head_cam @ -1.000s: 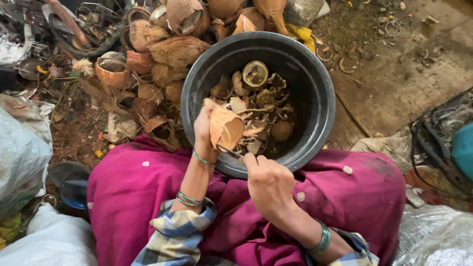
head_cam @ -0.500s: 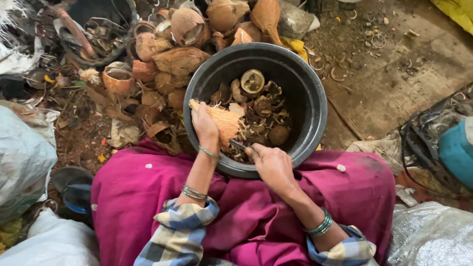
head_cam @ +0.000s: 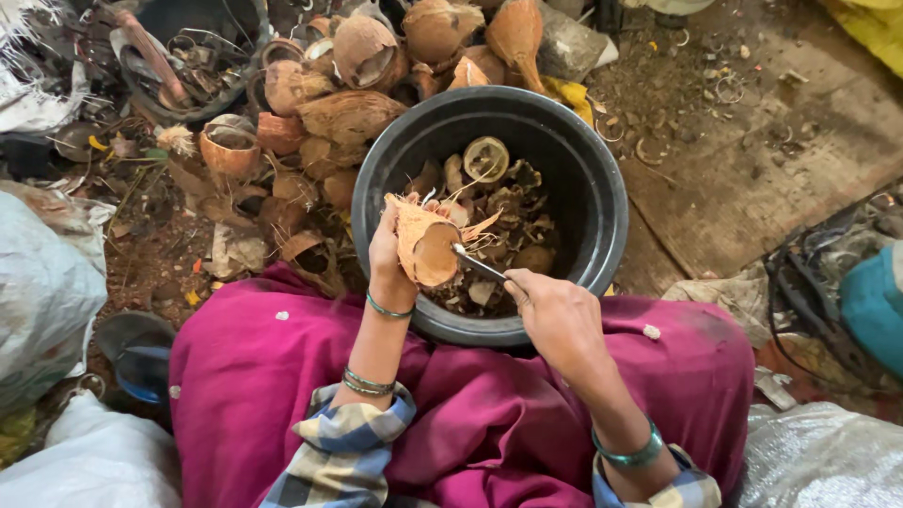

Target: The person sits on the ground with a large basin in their lap, holding coconut shell halves and using a small knife to scrape the remaining coconut flesh and husk out of each shell, dropping the removed material into the basin and setting cleaned shells aside.

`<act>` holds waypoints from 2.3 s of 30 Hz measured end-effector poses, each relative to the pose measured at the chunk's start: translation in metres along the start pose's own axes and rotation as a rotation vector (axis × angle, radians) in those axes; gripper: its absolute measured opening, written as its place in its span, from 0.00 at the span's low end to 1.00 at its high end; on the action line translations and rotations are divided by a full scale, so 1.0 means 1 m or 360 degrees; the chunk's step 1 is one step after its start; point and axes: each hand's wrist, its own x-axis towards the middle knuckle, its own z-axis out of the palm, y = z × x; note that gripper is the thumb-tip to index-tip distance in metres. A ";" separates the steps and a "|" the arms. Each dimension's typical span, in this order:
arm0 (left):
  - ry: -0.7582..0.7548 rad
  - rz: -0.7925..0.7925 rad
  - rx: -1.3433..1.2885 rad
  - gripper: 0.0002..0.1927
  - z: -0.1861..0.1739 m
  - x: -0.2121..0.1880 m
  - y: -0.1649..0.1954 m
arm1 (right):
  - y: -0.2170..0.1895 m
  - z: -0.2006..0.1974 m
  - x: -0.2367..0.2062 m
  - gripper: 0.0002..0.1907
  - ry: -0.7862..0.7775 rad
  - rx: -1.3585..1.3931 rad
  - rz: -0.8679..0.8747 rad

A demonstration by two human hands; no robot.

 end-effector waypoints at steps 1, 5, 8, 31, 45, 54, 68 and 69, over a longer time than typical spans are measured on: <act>0.0005 -0.0059 -0.0078 0.21 0.001 -0.001 0.001 | -0.002 -0.001 -0.002 0.10 -0.0006 0.0014 -0.0033; 0.0037 -0.0131 -0.0159 0.22 0.004 -0.006 0.002 | -0.009 -0.003 -0.011 0.11 0.0050 0.0078 -0.0181; -0.0042 -0.0020 -0.0025 0.23 0.006 -0.013 0.004 | -0.011 -0.005 -0.012 0.11 0.0038 0.0071 -0.0174; -0.0092 0.0205 -0.0143 0.24 0.025 -0.032 0.006 | 0.045 -0.052 -0.001 0.13 -0.0051 -0.0560 0.0196; -0.0511 -0.0108 -0.0205 0.21 0.027 -0.041 0.013 | -0.035 -0.018 -0.026 0.09 -0.0043 -0.0076 -0.0289; -0.0361 -0.0077 -0.0071 0.23 0.043 -0.052 0.012 | -0.049 -0.003 -0.034 0.10 -0.0029 -0.0234 -0.0417; -0.0114 -0.0035 0.0422 0.21 0.041 -0.041 0.004 | -0.067 0.007 -0.033 0.08 0.0134 -0.0580 -0.0505; -0.0136 0.0036 0.0506 0.21 0.040 -0.038 0.004 | -0.063 0.008 -0.030 0.07 0.0129 -0.0528 -0.0460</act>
